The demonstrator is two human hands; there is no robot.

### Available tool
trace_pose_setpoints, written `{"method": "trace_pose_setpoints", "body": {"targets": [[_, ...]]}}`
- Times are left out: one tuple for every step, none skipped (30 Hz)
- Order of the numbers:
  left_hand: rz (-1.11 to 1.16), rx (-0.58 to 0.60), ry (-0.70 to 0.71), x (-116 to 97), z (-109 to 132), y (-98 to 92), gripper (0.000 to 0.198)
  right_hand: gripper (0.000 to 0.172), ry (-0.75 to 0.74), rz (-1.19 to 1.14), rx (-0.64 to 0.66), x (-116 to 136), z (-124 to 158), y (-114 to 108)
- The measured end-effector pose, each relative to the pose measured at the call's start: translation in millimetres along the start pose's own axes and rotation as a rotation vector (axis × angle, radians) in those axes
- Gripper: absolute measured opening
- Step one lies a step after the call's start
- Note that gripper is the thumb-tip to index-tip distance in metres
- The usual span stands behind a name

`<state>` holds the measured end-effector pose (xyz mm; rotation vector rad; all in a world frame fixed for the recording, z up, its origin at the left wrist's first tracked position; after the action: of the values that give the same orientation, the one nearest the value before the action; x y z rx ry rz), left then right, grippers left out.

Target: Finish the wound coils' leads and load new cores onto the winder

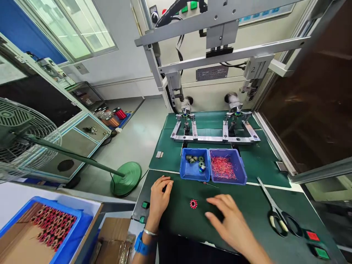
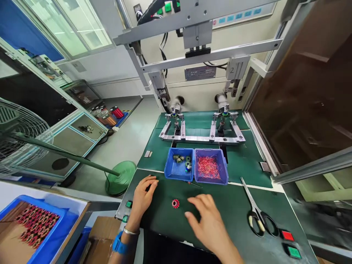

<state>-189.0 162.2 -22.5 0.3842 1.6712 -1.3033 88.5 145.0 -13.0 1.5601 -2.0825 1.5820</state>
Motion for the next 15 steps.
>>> {"method": "trace_pose_setpoints", "body": {"targets": [[-0.001,-0.015,0.002,1,1,-1.1,0.022,0.034,0.006,-0.062,0.044,9,-11,18],[-0.004,-0.028,0.004,1,4,-2.8,0.021,0.037,0.006,-0.098,0.073,15,-19,32],[-0.001,-0.052,0.005,0,8,-5.5,0.021,0.036,0.005,-0.118,0.09,19,-25,42],[0.012,-0.088,0.005,-2,15,-8.9,0.022,0.032,0.001,-0.128,0.096,21,-28,47],[0.041,-0.128,0.004,-5,23,-11.9,0.025,0.027,-0.004,-0.132,0.101,21,-30,49],[0.089,-0.154,-0.003,-8,32,-13.3,0.027,0.021,-0.005,-0.149,0.105,21,-31,47],[0.165,-0.144,-0.021,-11,42,-11.5,0.028,0.019,-0.006,-0.183,0.101,20,-31,43],[0.266,-0.07,-0.051,-15,51,-5.0,0.028,0.02,-0.007,-0.232,0.085,19,-30,37],[0.39,0.076,-0.097,-19,59,6.8,0.029,0.023,-0.009,-0.293,0.059,19,-30,30],[0.521,0.268,-0.152,-26,67,21.9,0.032,0.027,-0.01,-0.354,0.032,19,-31,22],[0.649,0.462,-0.207,-34,76,36.9,0.036,0.03,-0.009,-0.407,0.006,21,-31,15],[0.764,0.625,-0.256,-42,83,49.4,0.04,0.031,-0.003,-0.445,-0.014,22,-32,8],[0.858,0.739,-0.291,-50,88,58.2,0.042,0.031,0.009,-0.47,-0.029,23,-32,3],[0.932,0.803,-0.314,-57,90,64.0,0.041,0.029,0.026,-0.497,-0.05,24,-33,-2],[0.986,0.833,-0.332,-62,90,67.7,0.038,0.026,0.049,-0.532,-0.077,24,-33,-7]]}}
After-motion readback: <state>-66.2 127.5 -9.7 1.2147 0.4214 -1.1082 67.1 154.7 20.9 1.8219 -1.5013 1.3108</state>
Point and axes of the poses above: each hand's wrist, its own z-axis away from the middle knuckle, its own y-axis out of the palm, x = y × z, the point moved 6 cm from there along -z, towards the middle knuckle, and after that the axes turned 13 degrees about -y, right-handed, at the moved point
